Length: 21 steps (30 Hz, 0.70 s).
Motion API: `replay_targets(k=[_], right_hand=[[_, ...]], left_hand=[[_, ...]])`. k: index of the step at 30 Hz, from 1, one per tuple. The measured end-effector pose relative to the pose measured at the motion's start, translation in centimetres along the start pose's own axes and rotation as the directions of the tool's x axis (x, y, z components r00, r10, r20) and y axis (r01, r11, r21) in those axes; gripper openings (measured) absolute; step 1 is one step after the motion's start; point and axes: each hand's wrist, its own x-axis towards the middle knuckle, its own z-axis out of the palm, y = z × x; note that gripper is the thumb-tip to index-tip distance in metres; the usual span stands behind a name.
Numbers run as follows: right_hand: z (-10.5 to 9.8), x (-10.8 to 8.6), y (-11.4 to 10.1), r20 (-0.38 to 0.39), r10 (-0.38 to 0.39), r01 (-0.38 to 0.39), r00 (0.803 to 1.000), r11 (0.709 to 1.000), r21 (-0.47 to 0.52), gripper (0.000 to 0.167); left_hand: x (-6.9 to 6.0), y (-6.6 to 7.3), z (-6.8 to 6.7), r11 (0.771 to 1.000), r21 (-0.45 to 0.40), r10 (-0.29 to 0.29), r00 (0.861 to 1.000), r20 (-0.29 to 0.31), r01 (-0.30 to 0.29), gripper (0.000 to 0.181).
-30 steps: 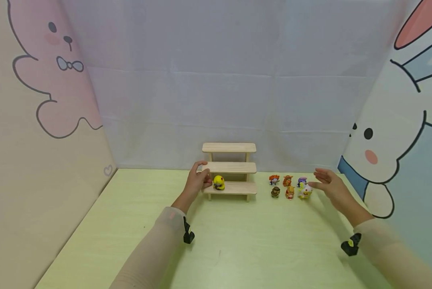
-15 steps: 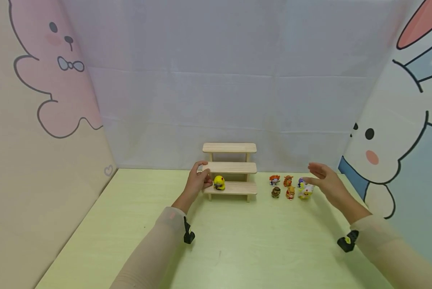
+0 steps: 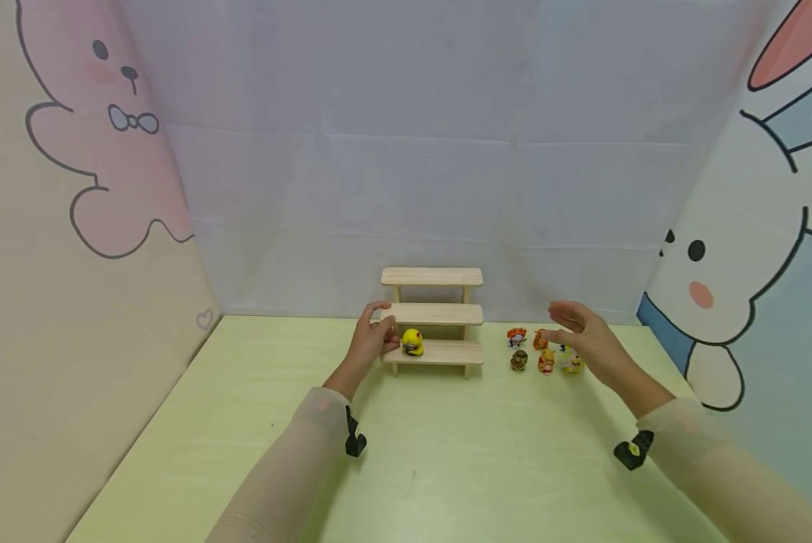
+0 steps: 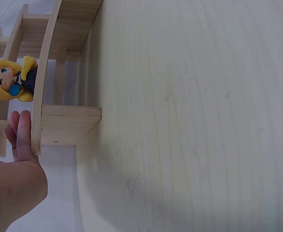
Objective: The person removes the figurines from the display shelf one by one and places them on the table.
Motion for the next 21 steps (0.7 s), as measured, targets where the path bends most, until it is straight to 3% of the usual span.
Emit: replay_targets(k=[7, 21], right_hand=[[2.0, 0.4, -0.7, 0.018, -0.011, 0.011, 1.0, 1.0, -0.017, 0.079], [5.9, 1.1, -0.5, 0.107, -0.076, 0.063, 0.991, 0.99, 0.124, 0.072]], left_hand=[[0.1, 0.1, 0.0, 1.0, 0.006, -0.003, 1.0, 0.002, 0.003, 0.036], [-0.1, 0.2, 0.0, 1.0, 0.009, -0.006, 1.0, 0.0, 0.006, 0.036]])
